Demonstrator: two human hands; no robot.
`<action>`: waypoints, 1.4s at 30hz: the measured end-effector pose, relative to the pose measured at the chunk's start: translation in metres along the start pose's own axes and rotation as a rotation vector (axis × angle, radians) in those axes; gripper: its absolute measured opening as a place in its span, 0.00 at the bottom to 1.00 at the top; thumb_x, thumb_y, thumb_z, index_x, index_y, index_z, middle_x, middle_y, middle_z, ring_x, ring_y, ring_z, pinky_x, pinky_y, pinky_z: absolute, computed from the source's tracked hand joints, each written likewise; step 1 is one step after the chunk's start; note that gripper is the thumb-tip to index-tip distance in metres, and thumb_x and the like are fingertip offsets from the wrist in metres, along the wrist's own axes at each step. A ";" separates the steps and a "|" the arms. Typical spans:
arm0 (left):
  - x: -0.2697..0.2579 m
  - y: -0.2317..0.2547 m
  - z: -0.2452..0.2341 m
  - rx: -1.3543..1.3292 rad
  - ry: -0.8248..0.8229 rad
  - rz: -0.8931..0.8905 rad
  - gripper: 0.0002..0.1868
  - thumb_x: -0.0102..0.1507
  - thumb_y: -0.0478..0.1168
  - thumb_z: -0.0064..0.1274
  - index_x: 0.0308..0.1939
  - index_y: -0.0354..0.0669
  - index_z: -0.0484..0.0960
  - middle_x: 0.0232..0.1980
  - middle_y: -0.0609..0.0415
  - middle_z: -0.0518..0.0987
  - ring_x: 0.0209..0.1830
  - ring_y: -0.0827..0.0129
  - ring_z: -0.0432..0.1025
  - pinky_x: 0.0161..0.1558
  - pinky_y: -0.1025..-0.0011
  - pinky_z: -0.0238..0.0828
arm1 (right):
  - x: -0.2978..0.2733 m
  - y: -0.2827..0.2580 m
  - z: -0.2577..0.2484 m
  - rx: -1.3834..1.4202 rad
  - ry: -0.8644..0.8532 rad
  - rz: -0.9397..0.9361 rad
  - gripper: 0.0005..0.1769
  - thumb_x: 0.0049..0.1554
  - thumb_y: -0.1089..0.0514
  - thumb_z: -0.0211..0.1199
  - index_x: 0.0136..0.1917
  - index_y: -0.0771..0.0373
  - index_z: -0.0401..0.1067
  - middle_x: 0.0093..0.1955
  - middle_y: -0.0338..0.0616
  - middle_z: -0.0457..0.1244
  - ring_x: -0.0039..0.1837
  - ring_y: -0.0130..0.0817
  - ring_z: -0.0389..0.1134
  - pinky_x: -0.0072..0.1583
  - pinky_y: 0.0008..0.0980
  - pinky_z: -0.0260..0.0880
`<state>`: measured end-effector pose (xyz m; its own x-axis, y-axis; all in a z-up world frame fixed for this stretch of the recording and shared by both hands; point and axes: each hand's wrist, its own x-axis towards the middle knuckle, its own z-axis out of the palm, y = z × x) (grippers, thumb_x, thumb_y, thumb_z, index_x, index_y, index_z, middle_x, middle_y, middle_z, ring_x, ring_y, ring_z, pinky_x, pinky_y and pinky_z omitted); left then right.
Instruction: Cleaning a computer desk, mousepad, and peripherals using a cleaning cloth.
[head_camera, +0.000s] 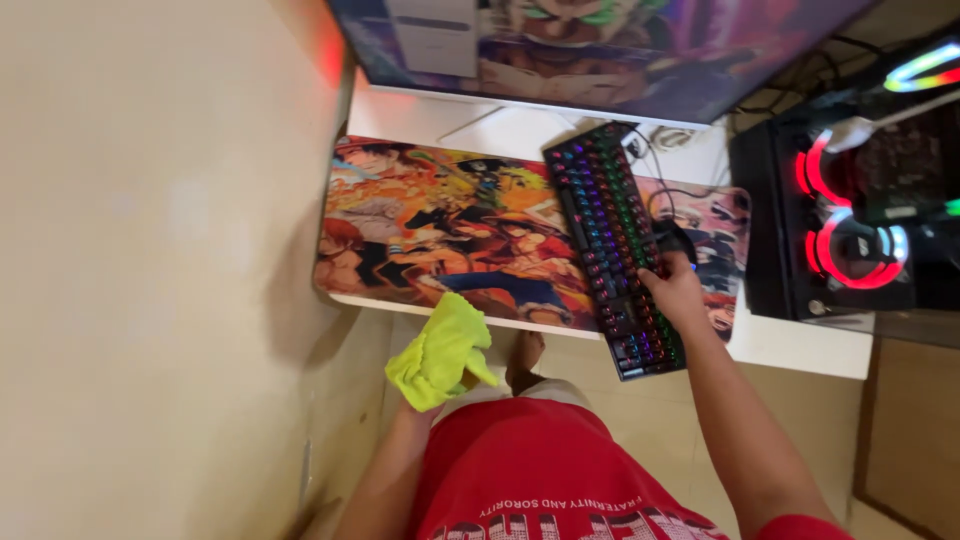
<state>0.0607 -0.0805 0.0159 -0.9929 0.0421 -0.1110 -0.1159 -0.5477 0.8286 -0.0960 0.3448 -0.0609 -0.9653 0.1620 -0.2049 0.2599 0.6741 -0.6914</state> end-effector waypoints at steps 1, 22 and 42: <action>0.002 0.013 0.001 -0.003 0.024 0.002 0.27 0.70 0.37 0.52 0.71 0.30 0.69 0.63 0.45 0.78 0.55 0.64 0.75 0.56 0.64 0.74 | 0.003 0.005 0.005 -0.044 -0.011 0.013 0.26 0.52 0.52 0.74 0.57 0.71 0.72 0.45 0.53 0.70 0.46 0.43 0.72 0.50 0.39 0.71; -0.117 0.075 -0.210 0.031 0.503 -0.056 0.25 0.68 0.43 0.51 0.67 0.39 0.72 0.61 0.50 0.78 0.56 0.64 0.74 0.58 0.64 0.72 | -0.105 -0.365 0.351 -0.434 -0.473 -0.748 0.32 0.51 0.38 0.70 0.56 0.64 0.70 0.54 0.52 0.64 0.60 0.51 0.64 0.57 0.50 0.67; -0.084 -0.028 -0.204 -0.014 0.678 -0.073 0.23 0.65 0.49 0.50 0.63 0.48 0.75 0.60 0.55 0.78 0.58 0.64 0.72 0.59 0.64 0.70 | -0.070 -0.300 0.263 0.194 -0.010 -0.574 0.06 0.55 0.61 0.65 0.43 0.66 0.71 0.41 0.58 0.66 0.46 0.56 0.69 0.47 0.47 0.69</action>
<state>0.1522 -0.2388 -0.1097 -0.7463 -0.4511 -0.4895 -0.1769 -0.5746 0.7991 -0.1000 -0.0587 -0.0216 -0.9527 -0.1956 0.2325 -0.3012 0.5077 -0.8072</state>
